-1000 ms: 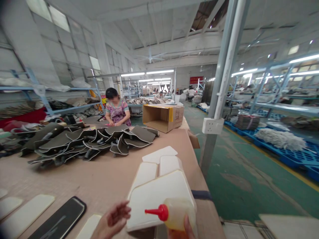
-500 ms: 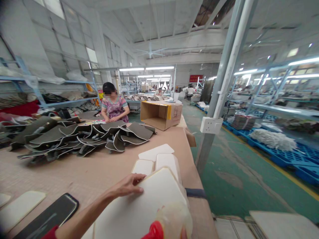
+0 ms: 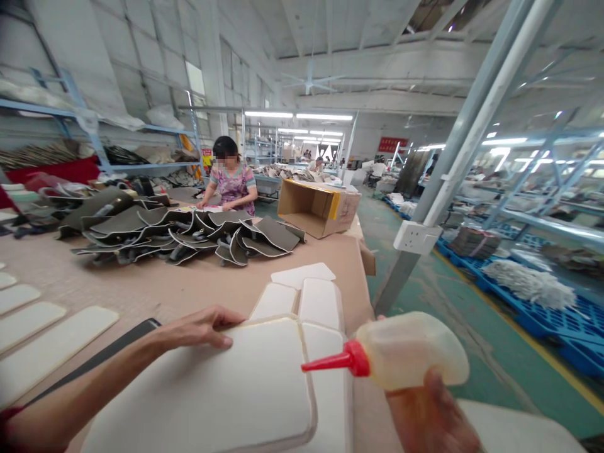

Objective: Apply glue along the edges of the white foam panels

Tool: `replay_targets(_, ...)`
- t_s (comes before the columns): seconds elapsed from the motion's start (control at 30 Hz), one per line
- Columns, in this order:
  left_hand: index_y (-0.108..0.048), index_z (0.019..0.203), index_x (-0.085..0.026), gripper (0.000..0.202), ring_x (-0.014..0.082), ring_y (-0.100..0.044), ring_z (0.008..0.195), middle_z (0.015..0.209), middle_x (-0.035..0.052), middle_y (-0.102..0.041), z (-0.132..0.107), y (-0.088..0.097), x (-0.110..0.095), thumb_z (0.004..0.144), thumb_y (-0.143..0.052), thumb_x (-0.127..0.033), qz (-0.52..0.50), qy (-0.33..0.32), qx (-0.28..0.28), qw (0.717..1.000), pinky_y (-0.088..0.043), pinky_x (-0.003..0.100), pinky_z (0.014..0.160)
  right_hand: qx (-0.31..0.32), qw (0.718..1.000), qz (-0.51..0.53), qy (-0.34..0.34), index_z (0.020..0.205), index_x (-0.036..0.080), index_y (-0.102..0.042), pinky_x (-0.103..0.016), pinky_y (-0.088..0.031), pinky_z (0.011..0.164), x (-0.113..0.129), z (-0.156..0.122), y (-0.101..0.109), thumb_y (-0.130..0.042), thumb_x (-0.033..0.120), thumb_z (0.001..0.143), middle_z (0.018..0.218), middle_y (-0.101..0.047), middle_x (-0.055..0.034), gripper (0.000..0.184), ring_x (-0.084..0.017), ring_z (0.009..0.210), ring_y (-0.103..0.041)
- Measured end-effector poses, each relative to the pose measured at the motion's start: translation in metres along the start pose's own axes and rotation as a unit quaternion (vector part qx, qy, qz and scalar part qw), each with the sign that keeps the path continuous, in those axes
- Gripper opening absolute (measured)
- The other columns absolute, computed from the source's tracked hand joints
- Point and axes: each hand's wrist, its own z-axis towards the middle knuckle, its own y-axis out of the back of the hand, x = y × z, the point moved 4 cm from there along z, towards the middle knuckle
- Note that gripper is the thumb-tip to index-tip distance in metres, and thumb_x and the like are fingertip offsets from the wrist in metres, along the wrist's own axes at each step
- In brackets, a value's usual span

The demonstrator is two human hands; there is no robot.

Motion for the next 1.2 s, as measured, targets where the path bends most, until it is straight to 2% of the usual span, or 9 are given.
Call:
replay_targets(0.13, -0.073, 0.101, -0.018, 0.039, 0.0173, -0.06, 0.078, 0.09, -0.0007, -0.071, -0.021, -0.002, -0.015, 0.067, -0.069, -0.036, -0.023, 0.018, 0.03, 0.999, -0.042, 0.02, 0.065, 0.005, 0.999, -0.053, -0.008, 0.115, 0.03, -0.064, -0.054, -0.024, 0.111, 0.023, -0.007, -0.037, -0.083, 0.044, 0.044, 0.121, -0.063, -0.0109, 0.075, -0.037, 0.128, -0.041)
replay_targets(0.23, -0.074, 0.101, -0.019, 0.039, 0.0163, -0.06, 0.076, 0.087, -0.0014, -0.071, -0.032, -0.003, -0.022, 0.066, -0.07, -0.033, -0.029, 0.014, 0.038, 0.999, -0.042, 0.019, 0.064, -0.014, 0.996, -0.087, -0.022, 0.109, 0.024, -0.067, -0.06, -0.028, 0.106, 0.029, -0.015, -0.048, -0.084, 0.04, 0.033, 0.113, -0.064, -0.0192, 0.079, -0.043, 0.124, -0.043)
replay_targets(0.5, -0.075, 0.102, -0.019, 0.038, 0.0157, -0.06, 0.071, 0.084, -0.0009, -0.072, -0.043, -0.007, -0.034, 0.067, -0.07, -0.035, -0.026, 0.018, 0.058, 0.998, -0.042, 0.02, 0.061, 0.072, 0.991, -0.112, 0.007, 0.114, 0.025, -0.064, -0.058, -0.042, 0.095, 0.027, -0.005, -0.034, -0.087, 0.038, 0.039, 0.106, -0.067, -0.0159, 0.079, -0.04, 0.112, -0.055)
replay_targets(0.6, -0.074, 0.102, -0.019, 0.04, 0.0161, -0.06, 0.07, 0.082, -0.001, -0.071, -0.045, -0.007, -0.036, 0.066, -0.071, -0.036, -0.034, 0.018, 0.061, 0.997, -0.042, 0.021, 0.06, 0.073, 0.991, -0.113, 0.028, 0.117, 0.023, -0.062, -0.06, -0.042, 0.095, 0.026, -0.002, -0.028, -0.086, 0.035, 0.037, 0.107, -0.067, -0.0166, 0.084, -0.043, 0.111, -0.055)
replay_targets(0.7, -0.075, 0.1, -0.019, 0.038, 0.0156, -0.058, 0.069, 0.08, -0.0012, -0.071, -0.046, -0.006, -0.037, 0.066, -0.071, -0.036, -0.036, 0.02, 0.06, 0.997, -0.041, 0.021, 0.059, 0.083, 0.99, -0.116, 0.012, 0.119, 0.022, -0.061, -0.061, -0.041, 0.095, 0.025, -0.003, -0.028, -0.088, 0.033, 0.039, 0.11, -0.066, -0.0172, 0.085, -0.043, 0.109, -0.056)
replay_targets(0.83, -0.075, 0.099, -0.02, 0.034, 0.0146, -0.058, 0.067, 0.08, -0.0017, -0.071, -0.047, -0.005, -0.038, 0.067, -0.07, -0.033, -0.046, 0.024, 0.072, 0.996, -0.041, 0.02, 0.06, 0.068, 0.991, -0.115, 0.01, 0.118, 0.02, -0.062, -0.061, -0.043, 0.094, 0.028, -0.008, -0.032, -0.088, 0.03, 0.031, 0.117, -0.063, -0.0193, 0.091, -0.045, 0.11, -0.055)
replay_targets(1.0, -0.074, 0.099, -0.019, 0.035, 0.0172, -0.062, 0.068, 0.082, 0.0001, -0.073, -0.044, -0.005, -0.037, 0.068, -0.07, -0.035, -0.055, 0.032, 0.087, 0.994, -0.043, 0.022, 0.061, 0.052, 0.992, -0.117, 0.021, 0.123, 0.026, -0.058, -0.059, -0.047, 0.089, 0.034, -0.015, -0.033, -0.088, 0.037, 0.029, 0.127, -0.057, -0.0188, 0.099, -0.042, 0.106, -0.058)
replay_targets(1.1, -0.074, 0.1, -0.019, 0.036, 0.0182, -0.063, 0.068, 0.084, 0.0008, -0.074, -0.042, -0.005, -0.036, 0.069, -0.07, -0.036, -0.058, 0.034, 0.088, 0.994, -0.045, 0.024, 0.061, 0.067, 0.991, -0.113, 0.011, 0.121, 0.027, -0.059, -0.058, -0.046, 0.09, 0.033, -0.016, -0.03, -0.087, 0.035, 0.033, 0.128, -0.057, -0.0186, 0.093, -0.041, 0.104, -0.059)
replay_targets(1.2, -0.073, 0.101, -0.018, 0.038, 0.0189, -0.064, 0.07, 0.086, 0.0012, -0.074, -0.043, -0.005, -0.034, 0.069, -0.07, -0.037, -0.065, 0.032, 0.09, 0.993, -0.046, 0.024, 0.062, 0.106, 0.989, -0.107, -0.007, 0.119, 0.021, -0.061, -0.059, -0.043, 0.094, 0.027, -0.017, -0.028, -0.084, 0.032, 0.04, 0.124, -0.058, -0.0224, 0.083, -0.043, 0.106, -0.059)
